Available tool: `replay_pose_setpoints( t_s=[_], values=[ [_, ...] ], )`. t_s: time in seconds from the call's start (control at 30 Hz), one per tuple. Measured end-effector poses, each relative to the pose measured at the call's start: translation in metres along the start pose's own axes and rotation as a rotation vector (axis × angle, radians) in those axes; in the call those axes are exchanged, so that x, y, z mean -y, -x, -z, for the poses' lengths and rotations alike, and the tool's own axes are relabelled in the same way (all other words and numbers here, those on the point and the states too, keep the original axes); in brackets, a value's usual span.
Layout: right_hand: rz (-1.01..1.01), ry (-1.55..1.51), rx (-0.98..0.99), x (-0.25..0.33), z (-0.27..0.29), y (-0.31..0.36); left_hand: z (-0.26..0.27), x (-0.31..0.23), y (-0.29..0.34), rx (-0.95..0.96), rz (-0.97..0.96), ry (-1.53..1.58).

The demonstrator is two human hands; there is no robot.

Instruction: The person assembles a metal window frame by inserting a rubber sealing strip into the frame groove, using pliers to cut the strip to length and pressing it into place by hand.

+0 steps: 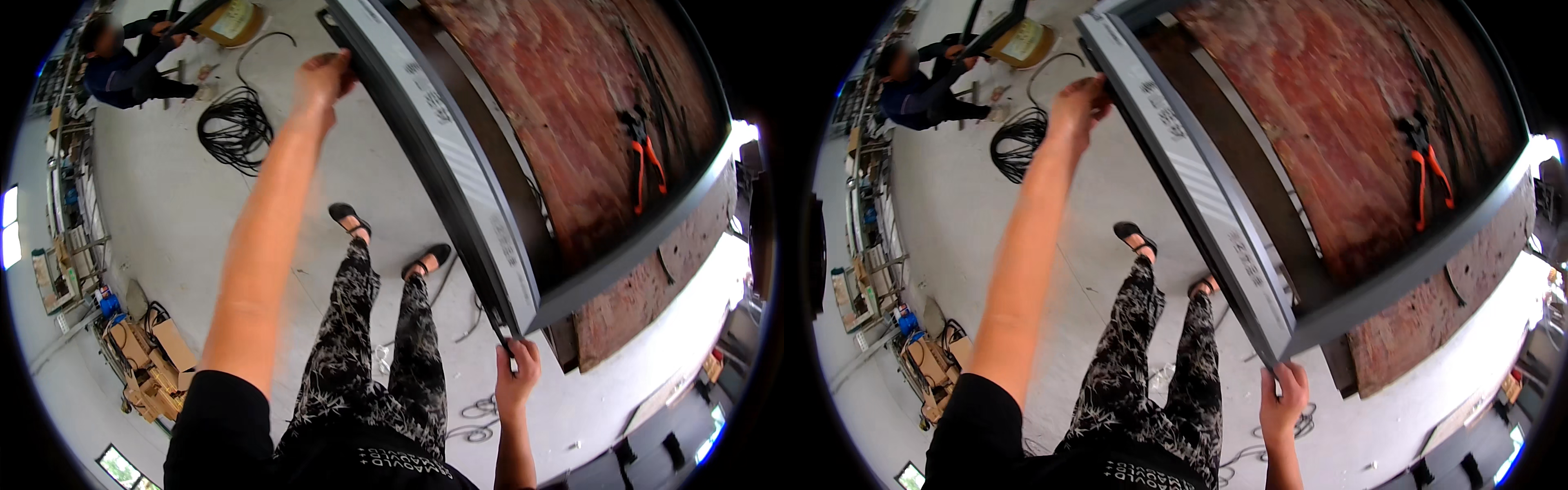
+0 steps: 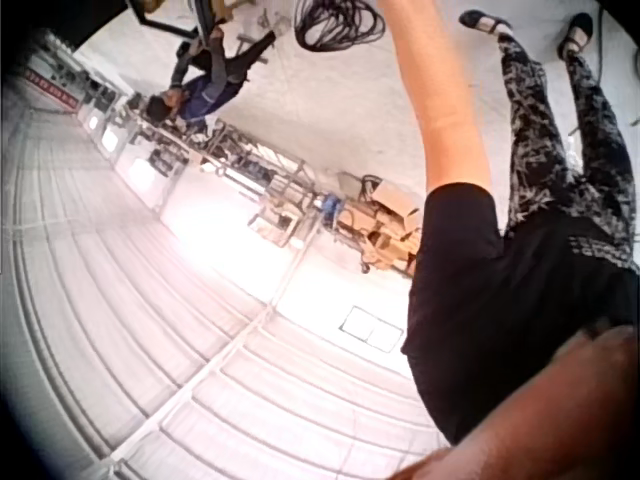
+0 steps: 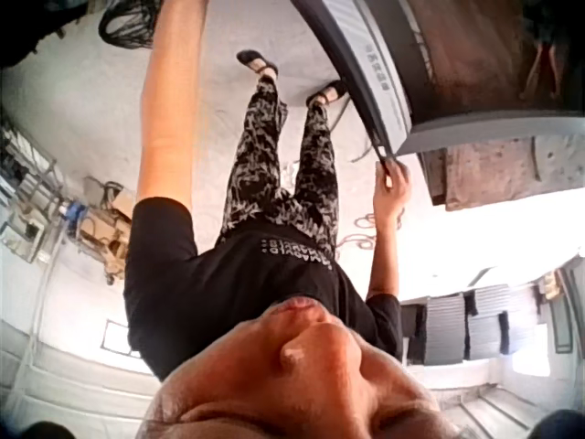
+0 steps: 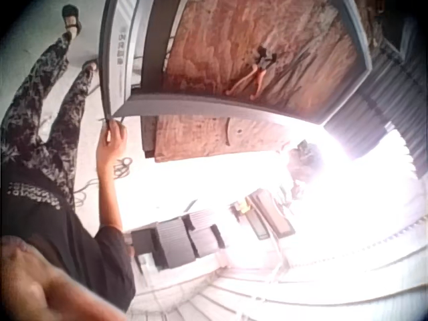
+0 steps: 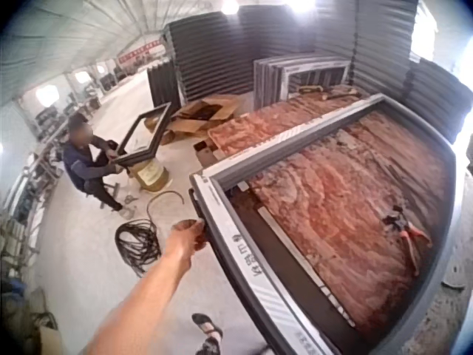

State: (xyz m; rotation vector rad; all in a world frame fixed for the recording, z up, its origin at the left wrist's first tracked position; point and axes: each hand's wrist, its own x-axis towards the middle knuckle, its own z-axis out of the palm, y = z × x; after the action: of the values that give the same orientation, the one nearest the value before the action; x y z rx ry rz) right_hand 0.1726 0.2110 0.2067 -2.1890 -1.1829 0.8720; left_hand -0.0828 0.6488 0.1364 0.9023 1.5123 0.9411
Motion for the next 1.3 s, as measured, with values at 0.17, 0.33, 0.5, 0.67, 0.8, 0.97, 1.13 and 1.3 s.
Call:
replay_pose_setpoints(
  t_s=[0.17,0.33,0.5,0.67,0.8,0.97,1.13,1.3],
  values=[
    [0.078,0.001,-0.071,0.002,0.005,0.0,-0.006,0.009,0.044,0.133,0.058,0.097],
    [0.123,0.025,-0.112,0.003,0.003,0.003,-0.051,0.06,0.216,0.489,0.423,-0.01],
    [0.057,-0.029,-0.064,0.007,0.0,0.002,-0.073,0.092,0.302,0.48,0.448,0.262],
    [-0.002,-0.093,-0.027,0.004,-0.002,0.003,-0.086,0.096,0.336,0.455,0.452,0.377],
    [0.044,-0.073,-0.038,-0.004,-0.008,0.007,-0.094,0.103,0.342,0.348,0.368,0.206],
    [0.069,-0.067,-0.057,-0.004,-0.013,0.009,-0.099,0.1,0.348,0.25,0.314,0.137],
    [0.076,-0.052,-0.047,-0.004,-0.011,0.008,-0.101,0.094,0.353,0.273,0.332,0.171],
    [0.066,-0.056,-0.038,-0.005,-0.011,0.006,-0.093,0.104,0.347,0.391,0.339,-0.003]
  ],
)
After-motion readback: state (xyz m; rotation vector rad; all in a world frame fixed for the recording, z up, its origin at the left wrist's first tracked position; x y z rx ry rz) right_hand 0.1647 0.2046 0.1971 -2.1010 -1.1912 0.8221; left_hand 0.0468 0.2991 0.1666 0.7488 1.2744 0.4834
